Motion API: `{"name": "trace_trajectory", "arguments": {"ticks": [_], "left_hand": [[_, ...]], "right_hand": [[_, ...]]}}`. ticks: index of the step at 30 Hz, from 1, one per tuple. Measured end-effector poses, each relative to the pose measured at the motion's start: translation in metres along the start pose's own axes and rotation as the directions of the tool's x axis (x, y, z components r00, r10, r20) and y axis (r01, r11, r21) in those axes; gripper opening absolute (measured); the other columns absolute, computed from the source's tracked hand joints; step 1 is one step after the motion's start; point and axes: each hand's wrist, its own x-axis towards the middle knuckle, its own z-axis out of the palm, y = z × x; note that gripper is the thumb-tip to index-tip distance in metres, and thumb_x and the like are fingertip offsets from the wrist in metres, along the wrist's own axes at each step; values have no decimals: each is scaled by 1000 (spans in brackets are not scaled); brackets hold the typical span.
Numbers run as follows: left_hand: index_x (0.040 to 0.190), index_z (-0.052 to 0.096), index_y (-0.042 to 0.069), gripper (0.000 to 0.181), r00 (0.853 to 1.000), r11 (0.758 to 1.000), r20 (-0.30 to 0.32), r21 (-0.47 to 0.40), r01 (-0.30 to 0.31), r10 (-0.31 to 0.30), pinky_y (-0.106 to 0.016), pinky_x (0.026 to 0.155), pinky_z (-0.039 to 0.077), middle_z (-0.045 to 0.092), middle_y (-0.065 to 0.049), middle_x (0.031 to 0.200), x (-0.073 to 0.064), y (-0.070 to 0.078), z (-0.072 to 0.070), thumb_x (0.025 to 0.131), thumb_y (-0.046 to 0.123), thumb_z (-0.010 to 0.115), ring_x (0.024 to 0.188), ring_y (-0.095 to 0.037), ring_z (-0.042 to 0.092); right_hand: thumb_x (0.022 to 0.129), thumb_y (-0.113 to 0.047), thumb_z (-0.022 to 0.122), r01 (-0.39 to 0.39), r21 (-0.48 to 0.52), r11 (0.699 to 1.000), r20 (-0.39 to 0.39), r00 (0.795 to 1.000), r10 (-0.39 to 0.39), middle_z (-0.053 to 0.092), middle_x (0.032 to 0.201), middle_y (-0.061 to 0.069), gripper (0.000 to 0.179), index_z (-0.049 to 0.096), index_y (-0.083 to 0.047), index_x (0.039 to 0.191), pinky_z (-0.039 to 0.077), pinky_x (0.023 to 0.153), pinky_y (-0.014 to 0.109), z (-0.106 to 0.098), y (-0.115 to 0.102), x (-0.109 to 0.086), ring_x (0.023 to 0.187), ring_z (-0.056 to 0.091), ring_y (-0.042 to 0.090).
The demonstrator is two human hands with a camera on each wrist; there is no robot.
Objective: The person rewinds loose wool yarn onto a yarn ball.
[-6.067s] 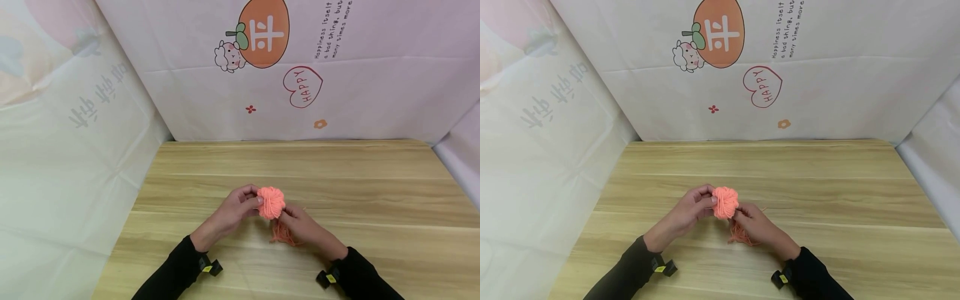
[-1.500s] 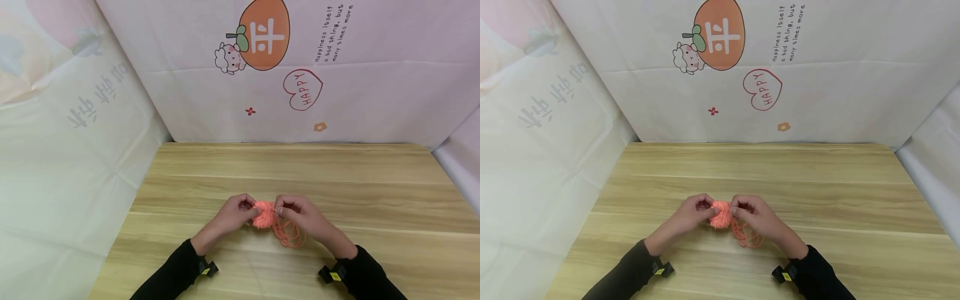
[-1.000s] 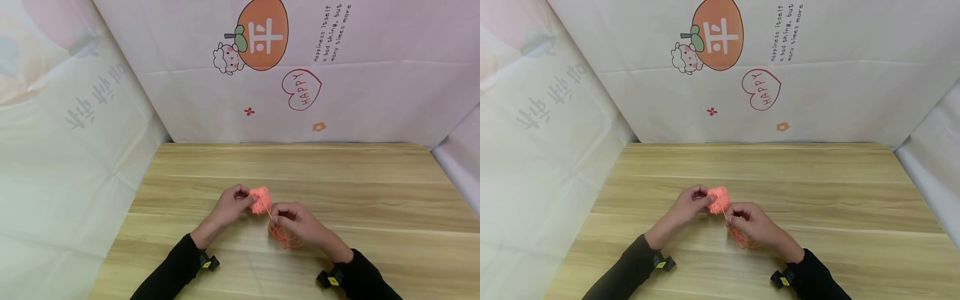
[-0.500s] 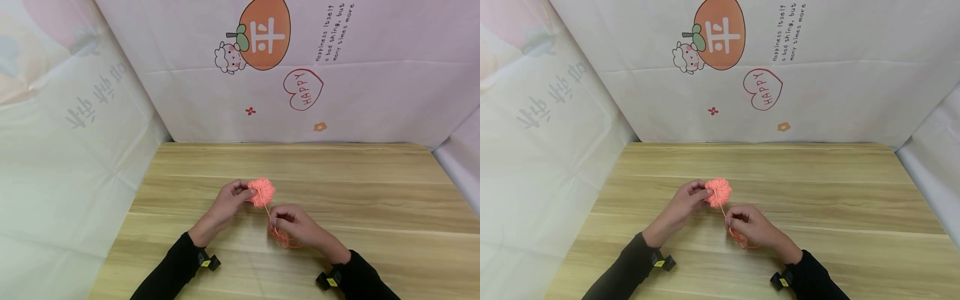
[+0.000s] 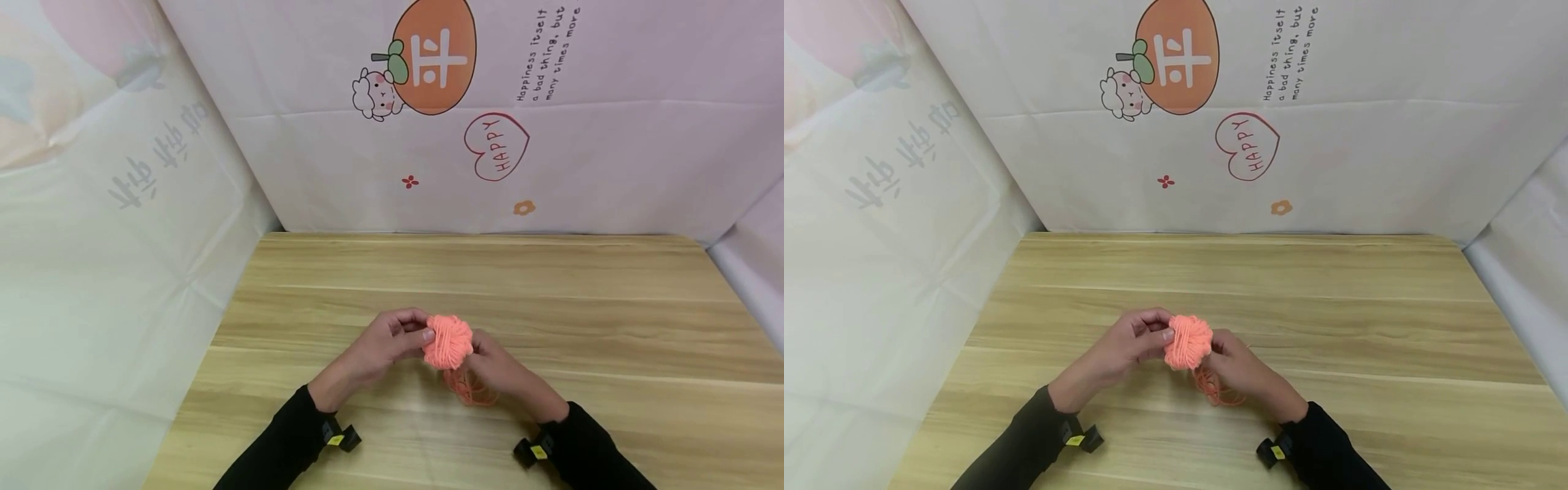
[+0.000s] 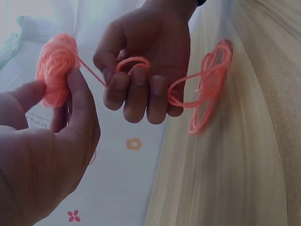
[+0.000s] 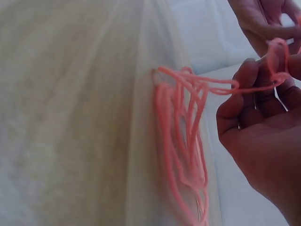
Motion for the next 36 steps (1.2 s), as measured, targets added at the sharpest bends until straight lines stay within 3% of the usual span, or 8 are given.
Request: {"name": "trace_trajectory", "arguments": {"ticks": [5,10,14,22,32,36], "left_hand": [[114,63,-3,24,991,992,133,123,-2,-14,-32,80,54,65,-11,107,-4,-2,0,95,11,63,95,-20,61],[106,67,1,17,981,964,192,265,-27,-25,-25,76,53,67,-9,100,-7,-8,0,92,10,67,89,-17,62],[102,67,4,16,984,946,169,323,1,-59,-26,76,54,67,-7,97,-7,-13,-2,90,14,70,87,-16,64],[99,67,6,15,991,925,88,377,56,-96,-26,75,54,67,-6,95,-10,-18,-5,88,16,72,86,-17,63],[95,66,12,13,995,853,-18,514,90,-94,-24,66,52,66,-2,90,-10,-22,-9,87,19,72,80,-17,62],[93,65,14,12,995,826,-78,556,94,-61,-24,65,52,66,-1,88,-8,-24,-13,87,20,72,78,-17,62]], "right_hand": [[105,-9,41,104,107,989,55,992,-110,61,87,11,25,64,-4,96,51,69,30,-4,-3,5,79,57,19],[103,-2,40,145,81,986,57,987,-150,48,76,10,24,53,-6,83,41,59,33,-6,-6,7,68,45,24],[101,1,38,124,53,991,45,991,-126,49,77,12,24,51,-4,81,40,61,43,-8,-10,6,70,44,32],[103,-2,37,100,82,992,22,995,-102,51,80,16,27,51,-3,79,46,68,45,-13,-22,6,77,50,28],[103,0,38,148,80,986,24,988,-150,50,80,15,26,54,-1,81,45,67,39,-13,-30,6,75,47,31],[102,1,37,169,84,982,36,984,-173,48,78,13,26,53,-2,81,41,65,39,-13,-32,5,73,43,33]]}}
